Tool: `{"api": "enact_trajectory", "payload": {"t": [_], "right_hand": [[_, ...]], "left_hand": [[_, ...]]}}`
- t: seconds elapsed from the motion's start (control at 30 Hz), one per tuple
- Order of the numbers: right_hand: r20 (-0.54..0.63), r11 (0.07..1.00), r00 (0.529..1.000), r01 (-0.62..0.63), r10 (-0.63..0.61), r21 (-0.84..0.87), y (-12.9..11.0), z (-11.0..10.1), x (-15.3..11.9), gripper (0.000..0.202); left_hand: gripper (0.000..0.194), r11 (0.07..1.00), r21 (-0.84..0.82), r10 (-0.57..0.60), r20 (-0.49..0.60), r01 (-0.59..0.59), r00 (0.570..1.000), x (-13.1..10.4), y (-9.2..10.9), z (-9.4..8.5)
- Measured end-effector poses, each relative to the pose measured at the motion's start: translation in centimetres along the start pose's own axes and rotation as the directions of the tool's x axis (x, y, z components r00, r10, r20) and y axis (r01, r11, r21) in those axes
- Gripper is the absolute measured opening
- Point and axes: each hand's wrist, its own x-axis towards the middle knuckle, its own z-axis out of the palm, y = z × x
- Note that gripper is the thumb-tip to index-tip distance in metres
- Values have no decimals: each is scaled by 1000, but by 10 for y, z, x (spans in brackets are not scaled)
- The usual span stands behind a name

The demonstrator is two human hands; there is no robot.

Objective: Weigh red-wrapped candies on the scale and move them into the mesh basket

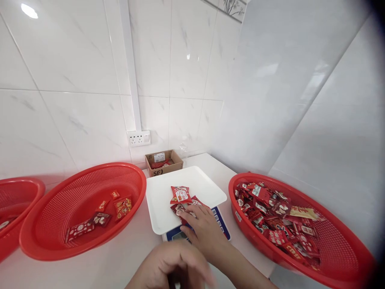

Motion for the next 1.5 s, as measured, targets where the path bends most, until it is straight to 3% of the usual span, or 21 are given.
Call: {"api": "enact_trajectory", "payload": {"t": [0.07, 0.13, 0.2, 0.27, 0.33, 0.43, 0.6, 0.7, 0.8, 0.93, 1.0, 1.1, 1.17, 1.27, 1.4, 1.5], "right_hand": [[-6, 990, 999, -44, 45, 132, 0, -10, -6, 22], [52, 934, 996, -91, 78, 347, -5, -23, -15, 19], [151, 815, 986, -139, 64, 562, -12, -36, -25, 30], [199, 702, 980, -159, 26, 694, -20, -43, -32, 45], [168, 647, 986, -142, 22, 749, -26, -44, -36, 46], [78, 661, 993, -121, 93, 741, -26, -37, -35, 32], [-40, 761, 983, -115, 182, 639, -19, -37, -35, 29], [-67, 805, 979, -118, 192, 582, -11, -49, -42, 27], [-53, 807, 962, -193, 266, 558, 10, -69, -53, 21], [4, 842, 884, -445, 467, 306, 67, -103, -72, 26], [149, 823, 817, -568, 557, 34, 97, -115, -81, 33], [338, 819, 757, -569, 559, -79, 128, -121, -94, 35], [394, 808, 718, -574, 574, -131, 140, -121, -102, 33], [332, 712, 631, -636, 701, -296, 157, -121, -111, 23], [185, 529, 508, -705, 841, -473, 185, -128, -122, 28], [206, 494, 457, -707, 865, -506, 201, -130, -130, 32]], "left_hand": [[31, 979, 199, 93, -266, -39, 959, 12, 6, 3], [26, 918, 397, 207, -479, 0, 853, 23, 9, 2], [23, 839, 542, 316, -561, 50, 765, 31, 7, -2], [21, 771, 635, 394, -543, 56, 741, 37, 1, -6], [19, 732, 679, 410, -504, 55, 760, 41, -7, -6], [20, 721, 691, 344, -414, 44, 843, 45, -17, -3], [27, 761, 633, 45, -269, 141, 962, 47, -13, 1], [25, 813, 543, -130, -182, 210, 975, 48, -8, 3], [23, 864, 429, -199, -189, 263, 962, 49, -6, 3], [23, 933, 258, -169, -300, 250, 939, 48, -8, -4], [22, 957, 195, -134, -367, 217, 921, 48, -9, -10], [24, 969, 142, -129, -414, 204, 901, 49, -9, -16], [28, 967, 142, -135, -425, 213, 895, 49, -8, -16], [30, 961, 172, -124, -424, 214, 897, 50, -7, -15], [30, 959, 180, -131, -403, 219, 906, 50, -5, -12], [30, 963, 152, -147, -391, 222, 908, 49, -3, -12]]}}
